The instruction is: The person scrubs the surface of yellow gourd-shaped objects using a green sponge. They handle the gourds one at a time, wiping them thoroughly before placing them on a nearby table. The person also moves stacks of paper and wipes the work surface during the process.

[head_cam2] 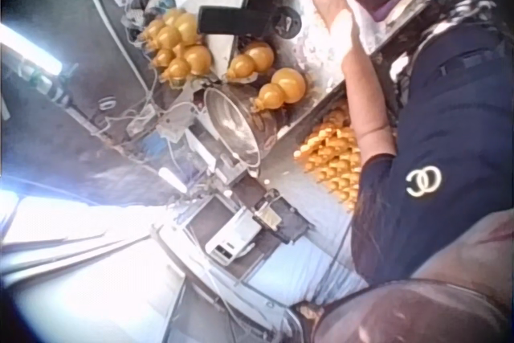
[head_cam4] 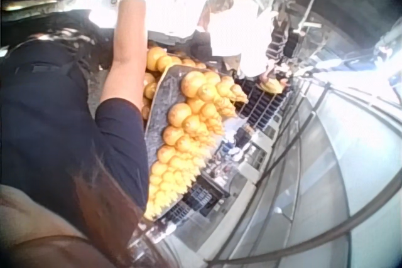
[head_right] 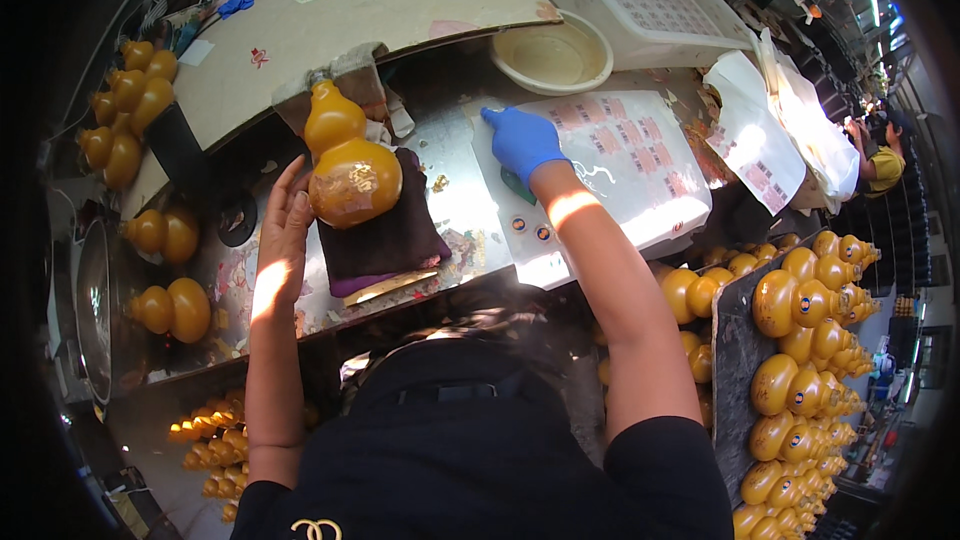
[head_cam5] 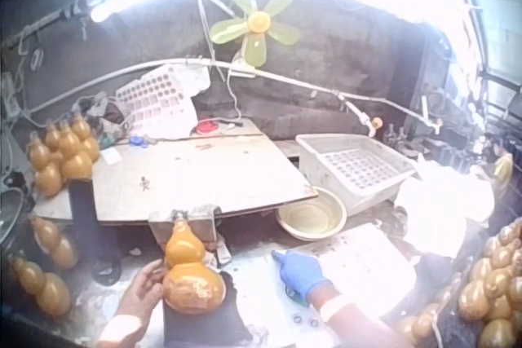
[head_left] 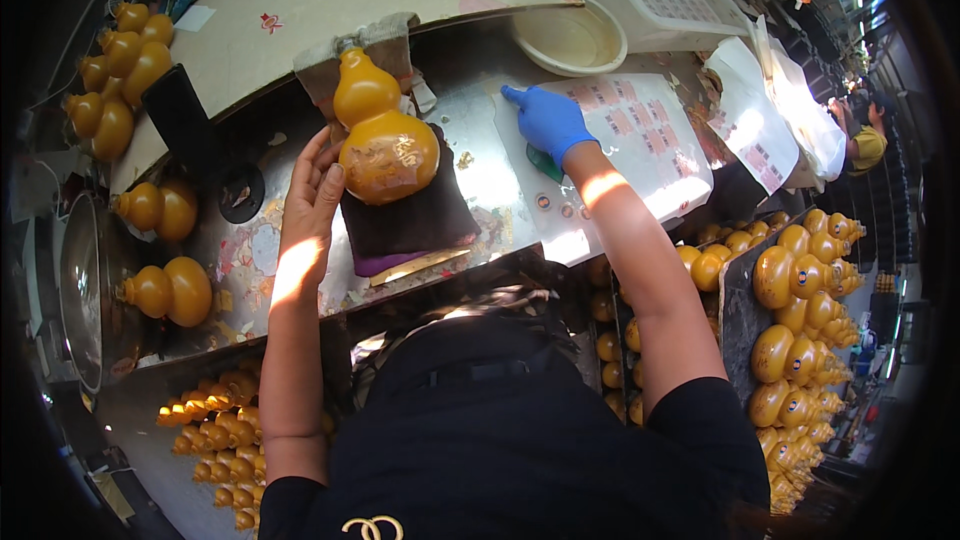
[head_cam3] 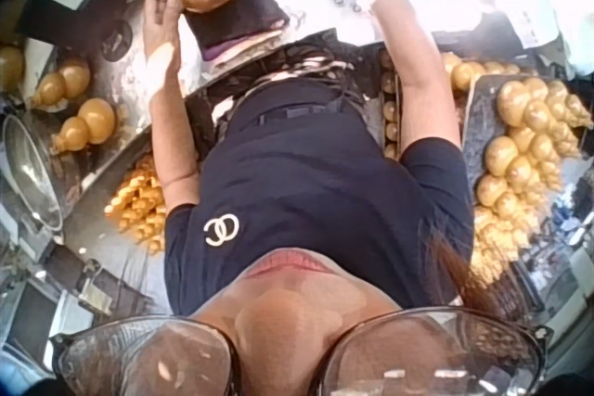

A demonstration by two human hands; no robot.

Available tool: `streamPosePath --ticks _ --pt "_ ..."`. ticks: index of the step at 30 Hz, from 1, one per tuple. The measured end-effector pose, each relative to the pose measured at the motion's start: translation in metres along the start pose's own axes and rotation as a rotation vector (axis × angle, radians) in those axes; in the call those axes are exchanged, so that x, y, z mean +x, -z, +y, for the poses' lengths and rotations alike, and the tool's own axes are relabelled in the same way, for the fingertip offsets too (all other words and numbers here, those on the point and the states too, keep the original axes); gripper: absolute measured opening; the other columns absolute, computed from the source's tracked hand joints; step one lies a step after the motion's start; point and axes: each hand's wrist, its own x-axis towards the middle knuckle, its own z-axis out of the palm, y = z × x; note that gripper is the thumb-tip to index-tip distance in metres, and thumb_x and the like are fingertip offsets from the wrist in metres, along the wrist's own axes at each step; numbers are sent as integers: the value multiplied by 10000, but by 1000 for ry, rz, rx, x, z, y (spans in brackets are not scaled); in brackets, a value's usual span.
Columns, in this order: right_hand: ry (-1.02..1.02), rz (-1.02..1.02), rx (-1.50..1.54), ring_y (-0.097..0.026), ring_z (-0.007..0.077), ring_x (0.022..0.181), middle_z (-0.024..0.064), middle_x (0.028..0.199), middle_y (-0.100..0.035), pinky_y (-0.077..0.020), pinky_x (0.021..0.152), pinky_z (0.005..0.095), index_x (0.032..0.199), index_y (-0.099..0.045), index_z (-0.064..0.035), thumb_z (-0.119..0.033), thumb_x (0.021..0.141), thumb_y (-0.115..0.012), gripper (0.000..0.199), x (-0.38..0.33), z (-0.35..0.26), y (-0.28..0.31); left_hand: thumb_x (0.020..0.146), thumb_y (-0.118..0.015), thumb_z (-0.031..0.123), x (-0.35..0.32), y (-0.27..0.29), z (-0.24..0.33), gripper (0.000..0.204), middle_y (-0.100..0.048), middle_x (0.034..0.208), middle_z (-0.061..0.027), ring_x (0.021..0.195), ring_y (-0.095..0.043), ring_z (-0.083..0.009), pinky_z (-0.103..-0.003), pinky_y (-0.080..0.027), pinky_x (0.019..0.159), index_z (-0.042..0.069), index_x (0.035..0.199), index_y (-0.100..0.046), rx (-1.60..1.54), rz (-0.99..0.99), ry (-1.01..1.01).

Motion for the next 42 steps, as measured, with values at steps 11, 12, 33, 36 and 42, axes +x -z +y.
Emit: streamPosePath --ticks 11,12,33,36,42 --pt "-93 -168 934 -611 184 765 101 839 -649 -482 747 304 1243 -584 -80 -425 895 -577 490 -33 -56 26 978 -504 342 1 4 1 542 -485 1351 -122 1267 -423 -196 -300 -282 1080 37 1409 -384 -15 -10 39" --pt "-149 -369 1126 -594 170 750 89 833 -642 -474 769 298 1249 -577 -67 -461 887 -591 535 -43 -75 41 965 -528 351 1 3 2 568 -484 1350 -125 1261 -430 -198 -300 -295 1072 35 1414 -380 -20 -11 51" --pt "-38 -316 1230 -454 68 634 -5 692 -510 -390 606 216 1037 -622 -11 -535 843 -632 558 -54 -119 32 839 -719 332 -1 -1 0 751 -504 1320 -138 1204 -492 -195 -298 -372 1028 19 1423 -364 -84 -63 106" --pt "-35 -307 1236 -451 61 637 -16 697 -507 -387 611 207 1073 -610 -11 -510 840 -650 552 -54 -119 30 838 -722 326 -1 -1 -1 759 -499 1324 -133 1199 -496 -197 -297 -376 1024 21 1428 -356 -84 -64 93" --pt "-21 -319 1256 -438 54 643 -31 720 -503 -382 603 201 1127 -588 -2 -488 853 -646 561 -53 -117 28 855 -708 296 -2 -3 1 741 -493 1326 -124 1189 -499 -192 -296 -380 1018 22 1436 -340 -115 -66 61"
